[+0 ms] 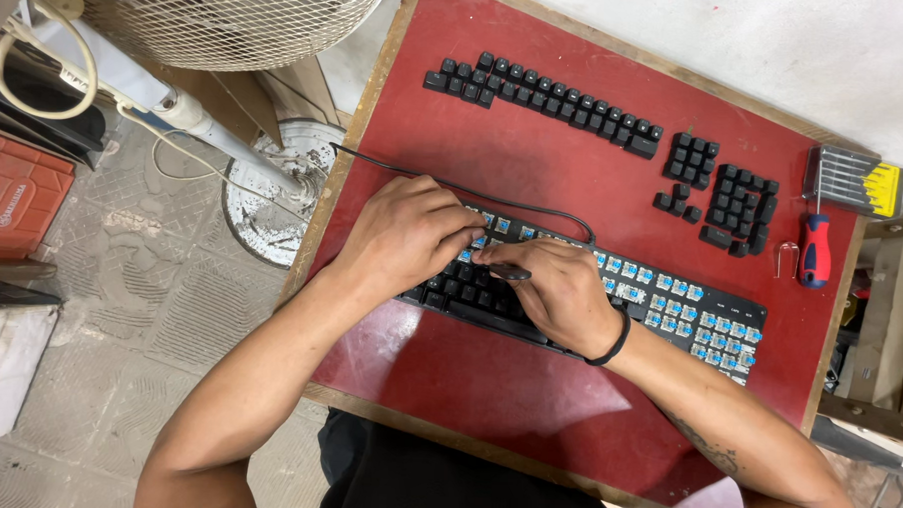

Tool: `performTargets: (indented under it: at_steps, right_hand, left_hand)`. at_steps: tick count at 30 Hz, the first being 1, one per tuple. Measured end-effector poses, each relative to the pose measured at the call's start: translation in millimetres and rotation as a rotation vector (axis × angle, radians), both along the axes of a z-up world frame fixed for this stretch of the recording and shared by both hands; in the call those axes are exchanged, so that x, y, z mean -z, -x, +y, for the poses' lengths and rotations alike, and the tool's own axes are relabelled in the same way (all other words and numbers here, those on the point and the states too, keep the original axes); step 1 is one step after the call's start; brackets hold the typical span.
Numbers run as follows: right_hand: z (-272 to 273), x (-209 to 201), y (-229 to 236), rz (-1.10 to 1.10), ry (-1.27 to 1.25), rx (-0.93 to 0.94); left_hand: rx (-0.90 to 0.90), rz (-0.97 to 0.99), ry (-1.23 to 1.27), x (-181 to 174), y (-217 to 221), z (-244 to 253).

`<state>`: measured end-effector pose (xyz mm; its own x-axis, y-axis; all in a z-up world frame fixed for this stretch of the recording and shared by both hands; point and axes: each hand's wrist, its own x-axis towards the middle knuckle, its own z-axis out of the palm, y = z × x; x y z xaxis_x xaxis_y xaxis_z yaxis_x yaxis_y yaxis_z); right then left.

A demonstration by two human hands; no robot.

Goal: The person uses a keycap puller to remove black keycaps from a mechanical keyboard with blue switches. The removed keycaps are placed in rows on the red table surface next to the keyboard.

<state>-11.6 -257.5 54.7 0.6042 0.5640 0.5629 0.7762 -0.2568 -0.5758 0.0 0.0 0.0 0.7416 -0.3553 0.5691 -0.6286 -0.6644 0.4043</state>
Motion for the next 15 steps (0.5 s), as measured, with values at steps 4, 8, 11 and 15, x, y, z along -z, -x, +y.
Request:
performTargets:
  at_steps: [4,8,11,15]
  right_hand:
    - [-7,-4,1,0.045,-0.069,0.064]
    - [-20,7,-7,0.053,-0.031,0.128]
    - [-23,-1,-7,0.214,-0.071,0.149]
    - [-27,15,-11,0.572,-0.325,0.118]
  left_hand:
    - [0.000,0.010,0.006,-7,1,0]
    - [-0.011,-0.005,0.004,-11,1,-1]
    - [0.069,-0.051,0.081,-18,4,-3]
    - [0.162,-0.161,0.137,-18,6,-14]
